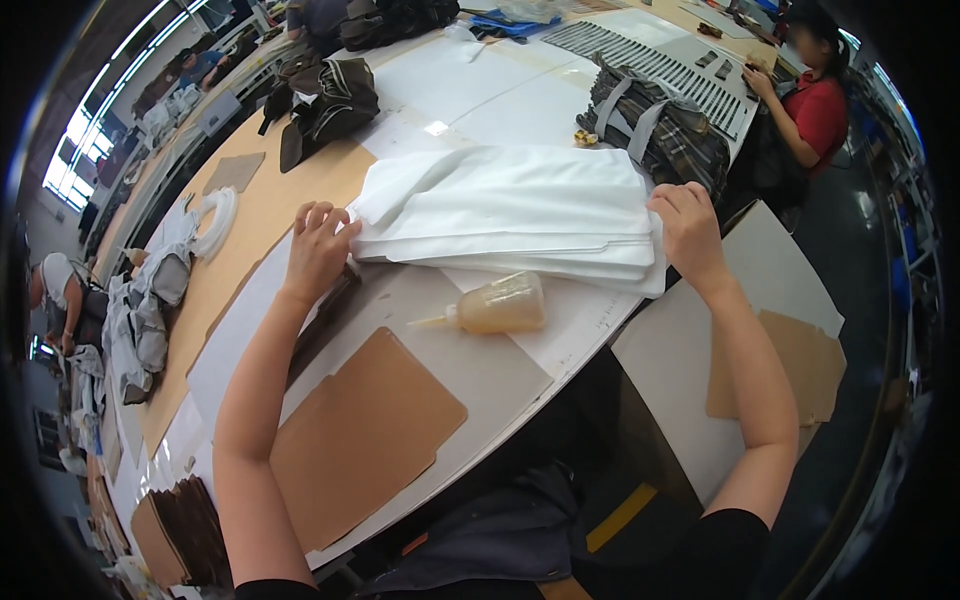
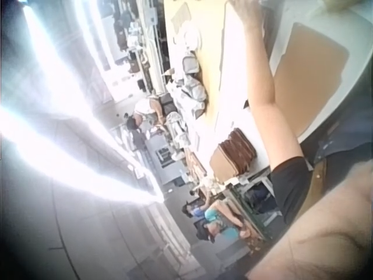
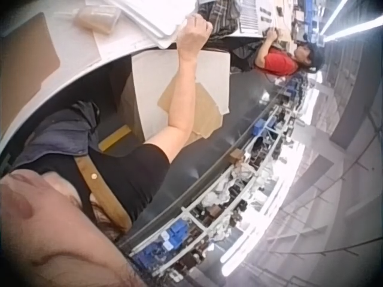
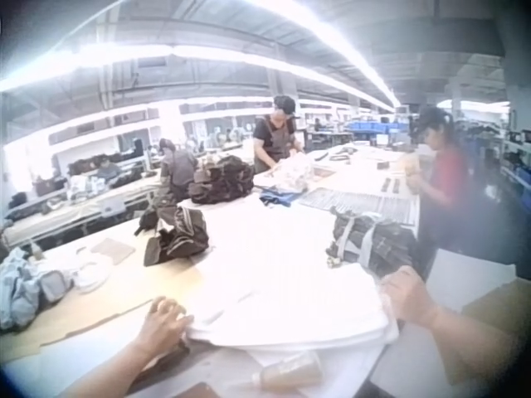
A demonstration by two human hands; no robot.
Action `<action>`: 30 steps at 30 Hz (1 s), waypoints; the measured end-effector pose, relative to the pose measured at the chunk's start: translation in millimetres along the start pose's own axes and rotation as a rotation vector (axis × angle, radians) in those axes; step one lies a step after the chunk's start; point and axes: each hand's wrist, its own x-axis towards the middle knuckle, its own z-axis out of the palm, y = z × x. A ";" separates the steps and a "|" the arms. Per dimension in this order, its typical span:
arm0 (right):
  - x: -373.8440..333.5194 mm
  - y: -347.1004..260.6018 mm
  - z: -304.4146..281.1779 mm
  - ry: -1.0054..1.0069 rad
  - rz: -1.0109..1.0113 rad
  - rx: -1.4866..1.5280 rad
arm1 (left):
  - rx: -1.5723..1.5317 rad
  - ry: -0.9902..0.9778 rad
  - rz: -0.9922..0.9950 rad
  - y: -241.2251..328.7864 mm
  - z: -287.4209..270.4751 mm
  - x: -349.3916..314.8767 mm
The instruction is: Applying glue along the edge of a leather component and lining it with a white protective paper lining layer.
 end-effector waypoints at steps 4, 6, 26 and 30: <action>45.0 -22.7 9.1 0.151 0.078 0.098 | -0.111 -0.045 -0.044 6.7 -11.5 6.2; 79.7 -45.9 25.7 0.155 0.013 0.256 | -0.173 -0.063 -0.099 10.9 -14.7 10.1; 277.3 -152.8 174.8 -0.139 0.254 0.434 | -0.190 -0.075 -0.463 20.8 8.3 13.6; 243.1 -140.9 125.5 -0.319 0.061 0.575 | -0.217 -0.103 -0.410 4.1 0.1 15.1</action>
